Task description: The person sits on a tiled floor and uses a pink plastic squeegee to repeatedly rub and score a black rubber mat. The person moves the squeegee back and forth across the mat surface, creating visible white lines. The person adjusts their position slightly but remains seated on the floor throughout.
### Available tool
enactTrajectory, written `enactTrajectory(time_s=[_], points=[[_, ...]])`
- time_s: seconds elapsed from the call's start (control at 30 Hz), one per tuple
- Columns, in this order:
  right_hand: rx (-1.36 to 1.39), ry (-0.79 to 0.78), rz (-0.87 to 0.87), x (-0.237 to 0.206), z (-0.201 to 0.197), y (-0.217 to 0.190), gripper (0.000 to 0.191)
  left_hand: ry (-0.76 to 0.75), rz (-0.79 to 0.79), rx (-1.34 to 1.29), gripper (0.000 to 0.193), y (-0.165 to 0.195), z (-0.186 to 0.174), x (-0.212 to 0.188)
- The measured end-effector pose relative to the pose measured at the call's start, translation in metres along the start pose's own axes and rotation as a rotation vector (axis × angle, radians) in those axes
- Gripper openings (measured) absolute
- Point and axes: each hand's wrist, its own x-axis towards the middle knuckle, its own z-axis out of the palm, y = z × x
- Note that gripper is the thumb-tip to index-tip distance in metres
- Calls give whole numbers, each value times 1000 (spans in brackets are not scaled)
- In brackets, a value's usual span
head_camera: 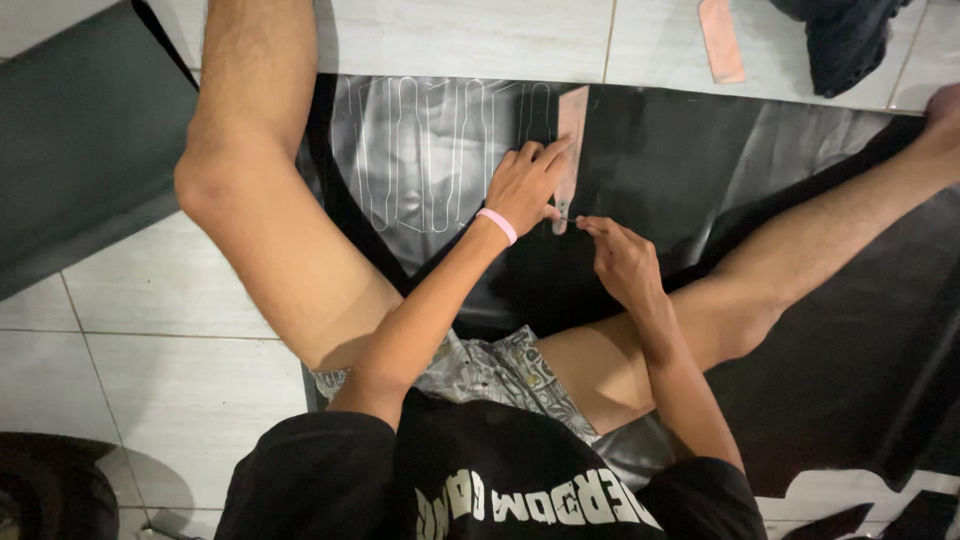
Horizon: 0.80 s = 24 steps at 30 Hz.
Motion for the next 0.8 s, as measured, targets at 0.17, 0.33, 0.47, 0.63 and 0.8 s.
enactTrajectory(time_s=[0.17,0.33,0.47,0.63,0.8], points=[[79,43,35,7,1,5,20,-22,-21,-25,85,1,-4,1],[63,38,59,13,2,8,17,-44,-13,-26,80,5,-6,1],[68,29,40,17,-1,16,18,-43,0,-37,76,3,-1,0],[233,206,109,20,-29,43,18,133,-114,-253,48,-19,7,-14],[345,343,179,35,-55,83,25,392,-591,-470,41,-25,5,-19]])
